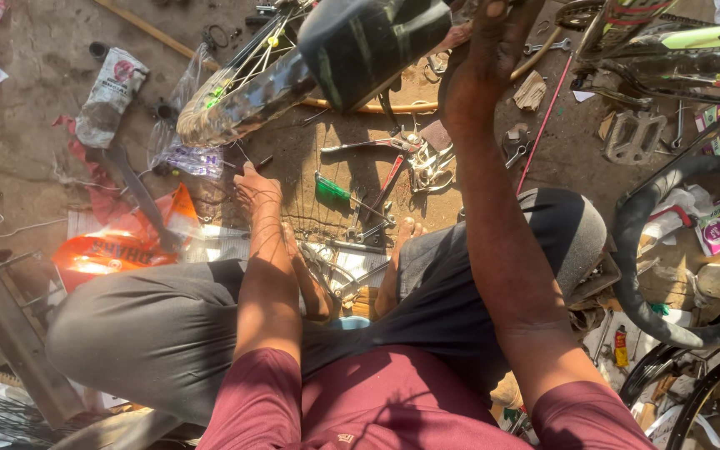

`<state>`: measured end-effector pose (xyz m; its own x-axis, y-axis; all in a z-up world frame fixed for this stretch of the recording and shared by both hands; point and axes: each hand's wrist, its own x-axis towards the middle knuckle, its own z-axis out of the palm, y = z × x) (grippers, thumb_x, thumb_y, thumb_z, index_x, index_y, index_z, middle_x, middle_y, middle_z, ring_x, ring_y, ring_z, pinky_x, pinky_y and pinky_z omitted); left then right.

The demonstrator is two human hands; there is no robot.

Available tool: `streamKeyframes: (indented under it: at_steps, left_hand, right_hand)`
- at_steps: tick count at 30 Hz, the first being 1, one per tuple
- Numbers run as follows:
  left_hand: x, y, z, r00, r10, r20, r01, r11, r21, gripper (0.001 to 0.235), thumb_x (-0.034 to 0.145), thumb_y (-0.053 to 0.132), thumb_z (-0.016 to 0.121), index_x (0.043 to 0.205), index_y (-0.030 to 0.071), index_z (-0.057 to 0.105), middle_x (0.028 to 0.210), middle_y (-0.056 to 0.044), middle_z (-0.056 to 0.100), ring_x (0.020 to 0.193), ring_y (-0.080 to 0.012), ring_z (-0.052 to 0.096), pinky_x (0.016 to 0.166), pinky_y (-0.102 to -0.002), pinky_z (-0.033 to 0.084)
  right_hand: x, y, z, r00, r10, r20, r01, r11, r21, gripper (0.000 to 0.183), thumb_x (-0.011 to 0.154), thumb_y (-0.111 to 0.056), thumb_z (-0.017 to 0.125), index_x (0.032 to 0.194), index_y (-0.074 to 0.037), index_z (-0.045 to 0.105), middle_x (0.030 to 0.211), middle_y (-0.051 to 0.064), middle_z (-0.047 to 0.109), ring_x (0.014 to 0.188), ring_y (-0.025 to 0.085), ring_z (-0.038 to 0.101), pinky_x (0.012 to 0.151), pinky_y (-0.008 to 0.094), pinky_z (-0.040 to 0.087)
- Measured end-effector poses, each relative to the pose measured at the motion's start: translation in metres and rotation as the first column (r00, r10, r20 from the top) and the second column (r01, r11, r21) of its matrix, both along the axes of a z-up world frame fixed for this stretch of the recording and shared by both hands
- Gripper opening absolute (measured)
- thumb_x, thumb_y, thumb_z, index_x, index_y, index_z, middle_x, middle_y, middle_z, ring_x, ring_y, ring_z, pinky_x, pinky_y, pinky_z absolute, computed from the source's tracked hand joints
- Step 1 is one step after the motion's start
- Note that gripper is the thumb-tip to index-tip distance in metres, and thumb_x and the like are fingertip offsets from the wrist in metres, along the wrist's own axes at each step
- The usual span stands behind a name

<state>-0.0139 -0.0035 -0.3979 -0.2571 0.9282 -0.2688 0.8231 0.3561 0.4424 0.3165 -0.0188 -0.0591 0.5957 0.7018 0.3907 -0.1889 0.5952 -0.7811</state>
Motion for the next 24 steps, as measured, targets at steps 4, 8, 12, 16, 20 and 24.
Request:
streamKeyframes:
  at_steps: [4, 8, 12, 16, 20, 24]
  left_hand:
    - [0.007, 0.0, 0.009, 0.995, 0.08, 0.051, -0.076, 0.994, -0.079, 0.045, 0.091, 0.026, 0.068, 0.124, -0.001, 0.055, 0.121, -0.028, 0.054, 0.111, -0.0477, 0.058, 0.092, -0.054, 0.049]
    - [0.011, -0.011, 0.02, 0.975, -0.212, -0.072, 0.211, 0.977, -0.014, 0.03, 0.094, 0.022, 0.063, 0.118, 0.004, 0.061, 0.117, -0.025, 0.056, 0.103, -0.0395, 0.063, 0.085, -0.049, 0.055]
    - [0.038, -0.012, 0.044, 0.696, 0.02, 0.717, -0.021, 1.0, -0.008, 0.025, 0.098, 0.024, 0.058, 0.113, 0.004, 0.059, 0.097, -0.02, 0.063, 0.074, -0.0264, 0.064, 0.065, -0.044, 0.055]
    - [0.077, -0.01, 0.114, -0.412, 0.368, 0.833, -0.063, 0.901, -0.429, 0.013, 0.093, 0.019, 0.058, 0.102, 0.009, 0.059, 0.088, -0.011, 0.067, 0.069, -0.0204, 0.065, 0.062, -0.036, 0.057]
    - [0.105, -0.014, 0.197, 0.041, -0.085, 0.995, 0.048, 0.995, 0.083, 0.015, 0.095, 0.004, 0.055, 0.109, 0.004, 0.061, 0.097, -0.012, 0.068, 0.082, -0.0215, 0.068, 0.074, -0.035, 0.059]
    - [0.086, -0.001, 0.265, 0.306, -0.612, 0.729, 0.156, 0.788, 0.596, 0.02, 0.1, -0.005, 0.052, 0.116, 0.001, 0.062, 0.108, -0.013, 0.071, 0.097, -0.0241, 0.07, 0.086, -0.036, 0.06]
  right_hand:
    - [0.0, -0.002, -0.002, 0.996, -0.054, 0.073, 0.055, 0.998, -0.014, 0.05, 0.117, -0.026, 0.064, 0.157, -0.019, 0.035, 0.125, 0.002, 0.06, 0.106, 0.009, 0.059, 0.094, 0.027, 0.051]
    - [0.002, 0.002, -0.005, 1.0, -0.02, 0.017, 0.021, 1.0, -0.022, 0.054, 0.116, -0.028, 0.065, 0.157, -0.015, 0.033, 0.116, 0.002, 0.058, 0.087, 0.007, 0.052, 0.077, 0.025, 0.047]
    - [-0.003, -0.001, -0.005, 0.985, -0.104, 0.135, 0.116, 0.989, -0.087, 0.055, 0.116, -0.035, 0.061, 0.159, -0.014, 0.033, 0.114, 0.002, 0.059, 0.084, 0.006, 0.049, 0.075, 0.024, 0.044]
    - [-0.008, 0.001, -0.001, 0.941, -0.209, 0.267, 0.26, 0.95, -0.173, 0.059, 0.116, -0.041, 0.057, 0.162, -0.013, 0.034, 0.114, 0.002, 0.06, 0.082, 0.004, 0.045, 0.073, 0.022, 0.039]
    - [-0.005, 0.0, 0.005, 0.932, -0.139, 0.336, 0.18, 0.979, -0.093, 0.048, 0.12, -0.04, 0.057, 0.153, -0.01, 0.04, 0.112, 0.006, 0.066, 0.097, 0.012, 0.061, 0.086, 0.028, 0.047]
    - [-0.004, -0.009, 0.012, 0.914, -0.051, 0.403, 0.11, 0.986, -0.125, 0.059, 0.12, -0.035, 0.063, 0.162, -0.013, 0.027, 0.105, 0.007, 0.073, 0.093, 0.013, 0.064, 0.083, 0.029, 0.051]
